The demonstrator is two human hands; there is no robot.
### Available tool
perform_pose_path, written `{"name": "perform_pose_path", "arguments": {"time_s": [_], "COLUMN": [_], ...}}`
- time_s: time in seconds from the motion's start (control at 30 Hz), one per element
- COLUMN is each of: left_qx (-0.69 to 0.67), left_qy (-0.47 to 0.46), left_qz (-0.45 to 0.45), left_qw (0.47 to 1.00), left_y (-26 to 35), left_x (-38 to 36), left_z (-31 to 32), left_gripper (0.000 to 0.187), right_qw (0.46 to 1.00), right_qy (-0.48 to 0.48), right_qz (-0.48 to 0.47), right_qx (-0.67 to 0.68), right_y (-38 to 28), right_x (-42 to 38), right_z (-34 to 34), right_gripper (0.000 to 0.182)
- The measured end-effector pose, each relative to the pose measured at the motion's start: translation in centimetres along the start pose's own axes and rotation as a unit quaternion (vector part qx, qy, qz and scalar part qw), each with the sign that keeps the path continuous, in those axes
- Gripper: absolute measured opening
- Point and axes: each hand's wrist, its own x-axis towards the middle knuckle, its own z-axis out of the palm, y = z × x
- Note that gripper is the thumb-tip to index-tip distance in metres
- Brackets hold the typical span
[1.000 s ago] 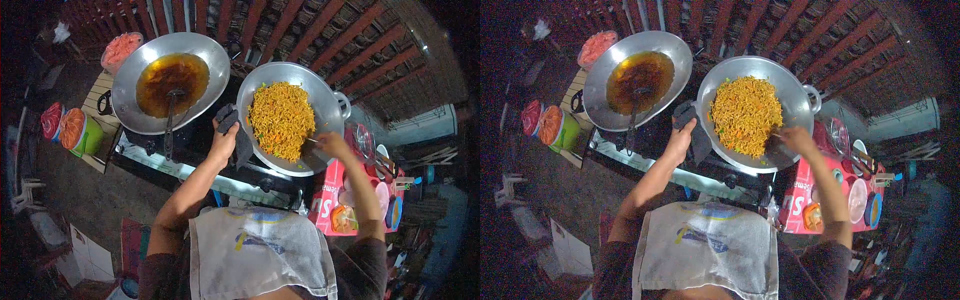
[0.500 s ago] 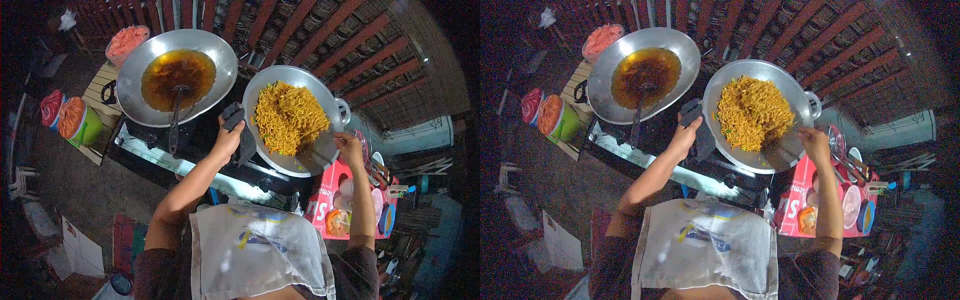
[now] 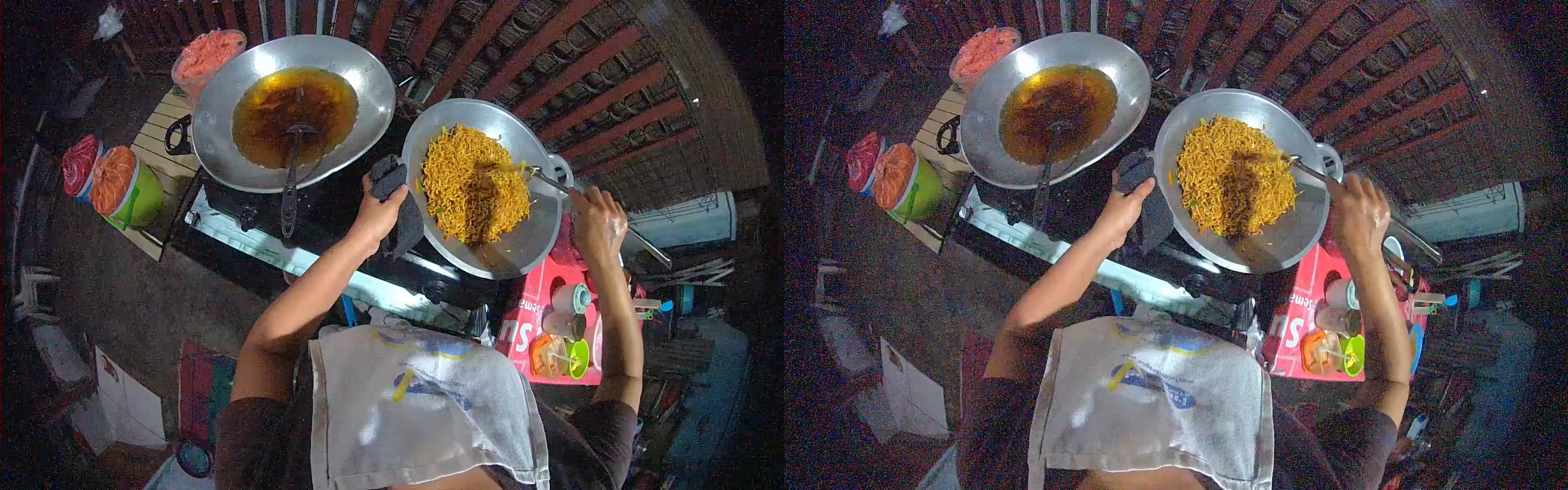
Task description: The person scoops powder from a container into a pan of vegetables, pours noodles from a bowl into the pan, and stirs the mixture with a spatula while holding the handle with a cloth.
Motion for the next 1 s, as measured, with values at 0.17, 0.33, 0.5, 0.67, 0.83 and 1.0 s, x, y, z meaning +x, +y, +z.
{"name": "perform_pose_path", "arguments": {"time_s": [0.17, 0.33, 0.5, 0.67, 0.83, 1.0], "left_qx": [0.0, 0.012, 0.002, -0.014, -0.005, -0.018], "left_qy": [0.009, 0.01, 0.008, 0.011, -0.009, -0.001], "left_qz": [0.007, -0.011, -0.011, -0.024, 0.005, -0.01], "left_qw": [1.0, 1.0, 1.0, 1.0, 1.0, 1.0], "left_y": [-0.7, 0.8, -0.2, 0.0, -0.2, -0.2], "left_x": [0.2, -0.7, 0.0, -0.3, -0.7, -0.5], "left_z": [0.0, 0.2, 0.2, 0.5, 0.3, 0.4], "left_gripper": [0.053, 0.051, 0.051, 0.049, 0.046, 0.045], "right_qw": [0.998, 0.962, 0.875, 0.878, 0.868, 0.871], "right_qy": [-0.059, -0.269, -0.461, -0.234, -0.175, -0.144], "right_qz": [-0.03, 0.022, -0.065, 0.07, 0.271, 0.253], "right_qx": [-0.004, 0.039, 0.138, 0.41, 0.378, 0.396], "right_y": [0.6, 3.2, 5.6, -4.8, -9.6, -6.7], "right_x": [0.7, 0.5, -1.8, -5.5, -4.2, -5.1], "right_z": [-0.2, -1.3, 3.0, 13.3, 12.3, 9.8], "right_gripper": [0.017, 0.012, 0.021, 0.021, 0.02, 0.018]}}
